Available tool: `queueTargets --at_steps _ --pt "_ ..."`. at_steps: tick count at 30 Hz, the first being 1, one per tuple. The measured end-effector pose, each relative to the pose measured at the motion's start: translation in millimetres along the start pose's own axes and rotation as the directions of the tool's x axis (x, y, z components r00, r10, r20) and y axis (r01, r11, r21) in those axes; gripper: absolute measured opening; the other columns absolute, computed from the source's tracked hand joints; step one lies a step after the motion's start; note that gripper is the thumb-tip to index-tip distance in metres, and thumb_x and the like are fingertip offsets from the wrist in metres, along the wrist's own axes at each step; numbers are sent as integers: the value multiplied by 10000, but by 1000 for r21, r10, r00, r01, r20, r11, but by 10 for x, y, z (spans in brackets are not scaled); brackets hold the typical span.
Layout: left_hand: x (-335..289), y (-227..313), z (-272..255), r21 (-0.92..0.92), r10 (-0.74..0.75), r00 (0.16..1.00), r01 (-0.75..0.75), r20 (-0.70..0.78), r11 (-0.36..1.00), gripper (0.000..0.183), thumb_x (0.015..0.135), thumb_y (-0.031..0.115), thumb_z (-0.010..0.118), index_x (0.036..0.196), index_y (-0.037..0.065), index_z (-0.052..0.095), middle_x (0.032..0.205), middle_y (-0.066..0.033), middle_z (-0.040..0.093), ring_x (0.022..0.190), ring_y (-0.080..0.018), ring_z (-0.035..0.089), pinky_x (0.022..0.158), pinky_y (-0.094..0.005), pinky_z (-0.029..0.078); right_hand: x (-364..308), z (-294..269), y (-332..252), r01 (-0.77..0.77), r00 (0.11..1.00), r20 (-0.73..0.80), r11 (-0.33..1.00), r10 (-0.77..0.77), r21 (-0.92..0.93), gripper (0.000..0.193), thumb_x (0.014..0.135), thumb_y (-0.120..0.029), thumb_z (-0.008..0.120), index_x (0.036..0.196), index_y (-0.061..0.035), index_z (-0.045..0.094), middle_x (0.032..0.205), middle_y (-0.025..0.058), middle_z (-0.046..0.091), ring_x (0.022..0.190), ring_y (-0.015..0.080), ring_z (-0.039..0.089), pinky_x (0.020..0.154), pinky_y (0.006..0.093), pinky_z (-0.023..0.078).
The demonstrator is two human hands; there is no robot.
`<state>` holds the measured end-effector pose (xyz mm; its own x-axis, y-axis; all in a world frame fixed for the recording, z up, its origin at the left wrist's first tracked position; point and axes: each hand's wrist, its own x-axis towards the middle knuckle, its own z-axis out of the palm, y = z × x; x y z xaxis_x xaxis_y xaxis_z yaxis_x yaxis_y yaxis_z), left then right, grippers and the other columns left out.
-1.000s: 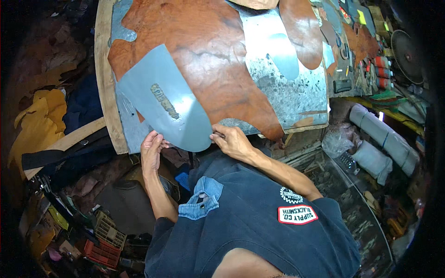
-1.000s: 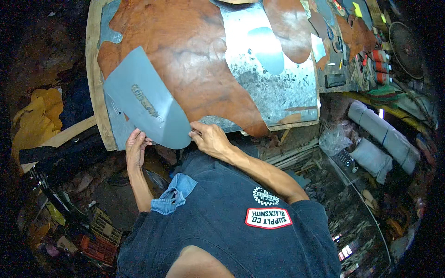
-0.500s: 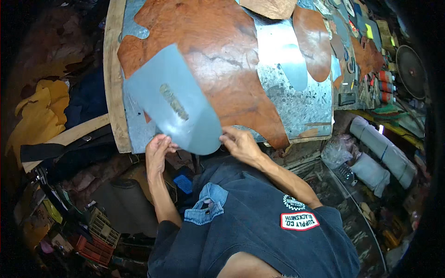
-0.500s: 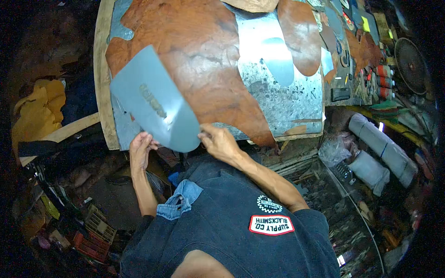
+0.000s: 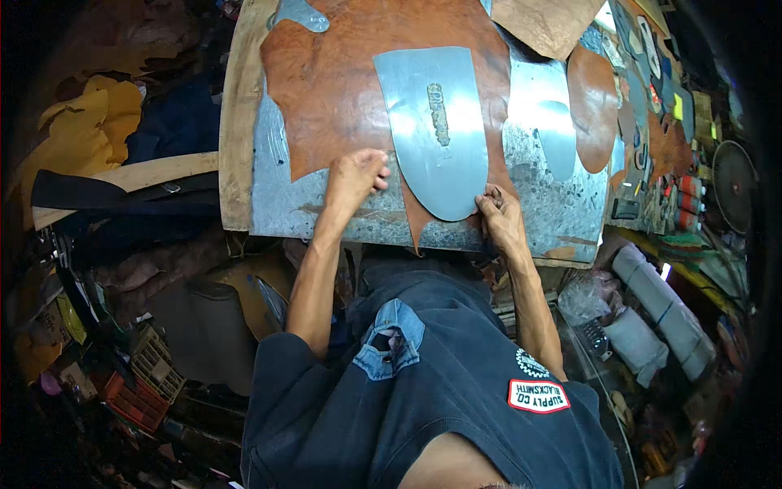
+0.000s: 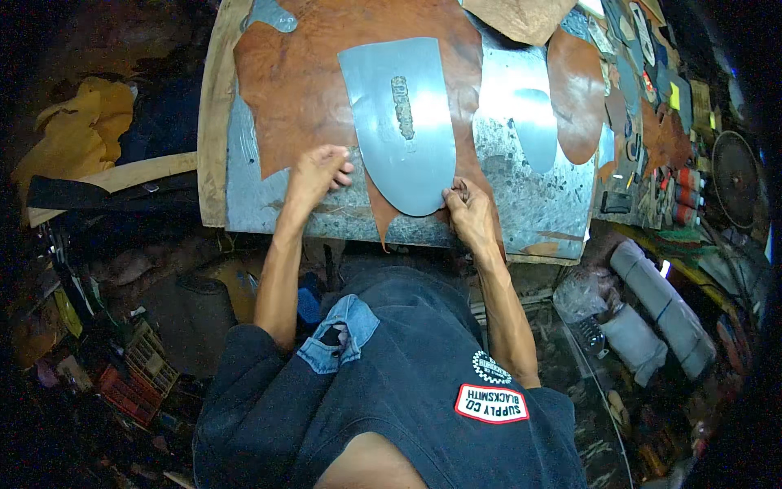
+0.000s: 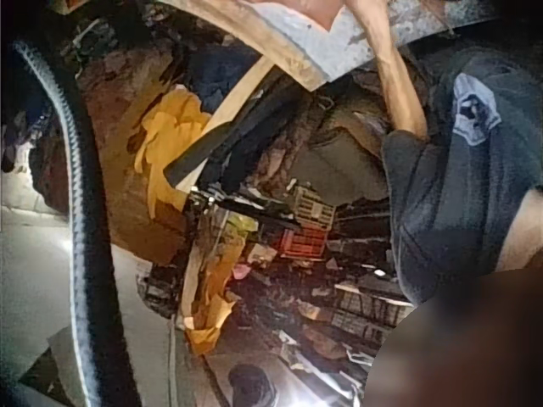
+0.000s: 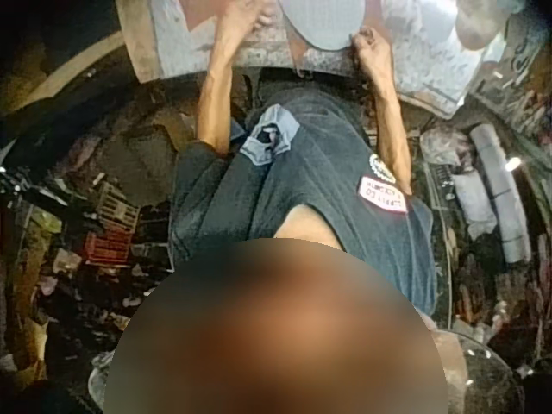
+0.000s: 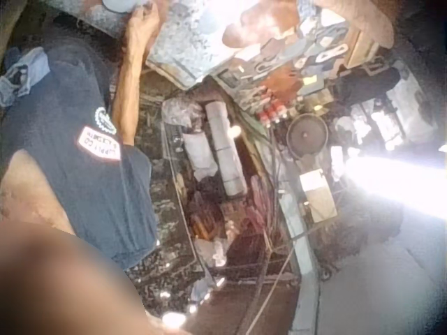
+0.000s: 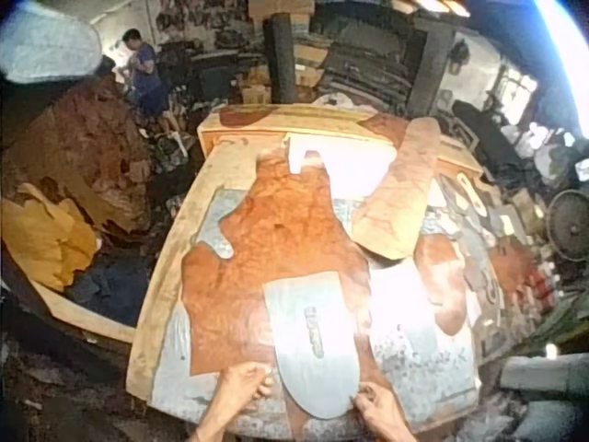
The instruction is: Cutting out leather shapes using a metal template and a precision blade.
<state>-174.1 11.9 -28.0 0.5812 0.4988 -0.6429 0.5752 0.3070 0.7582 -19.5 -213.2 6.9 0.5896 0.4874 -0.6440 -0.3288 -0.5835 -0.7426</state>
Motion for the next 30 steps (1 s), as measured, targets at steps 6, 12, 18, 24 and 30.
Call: queueTargets --at_steps 6,12,18,24,30 --pt "330 316 -395 521 641 748 -482 -174 704 358 893 243 655 1173 20 636 1077 -137 674 1018 -265 624 857 -369 495 85 -57 125 61 989 -125 992 -75 -115 362 904 -87 580 1256 -17 528 757 32 617 565 88 524 495 252 421" --pt "1164 398 -445 785 812 560 -573 163 237 721 761 532 709 1319 103 553 1455 -128 422 1388 -336 305 1128 -487 262 109 24 127 129 970 -152 931 -190 -342 530 878 -104 612 1383 -73 453 871 131 680 759 156 635 695 332 517" --pt "1352 330 -489 818 802 520 -571 294 69 858 677 668 701 1317 117 554 1490 -115 376 1412 -349 249 1147 -534 191 37 34 -12 113 964 -131 805 -230 -582 553 862 -181 665 1376 -108 476 709 148 604 604 188 560 574 350 472" --pt "1391 326 -464 815 819 483 -579 309 34 858 680 686 682 1308 113 562 1482 -106 390 1408 -344 264 1137 -532 208 -227 109 141 165 939 -60 597 -339 -785 793 788 -390 757 1411 -50 403 775 197 672 675 301 682 540 427 531" --pt "1341 355 -544 816 810 498 -576 309 43 821 690 651 700 1290 105 573 1461 -111 423 1394 -340 296 1132 -517 213 -185 230 347 265 831 -66 497 -553 -827 856 741 -397 787 1414 -75 368 839 165 664 681 319 667 512 430 515"
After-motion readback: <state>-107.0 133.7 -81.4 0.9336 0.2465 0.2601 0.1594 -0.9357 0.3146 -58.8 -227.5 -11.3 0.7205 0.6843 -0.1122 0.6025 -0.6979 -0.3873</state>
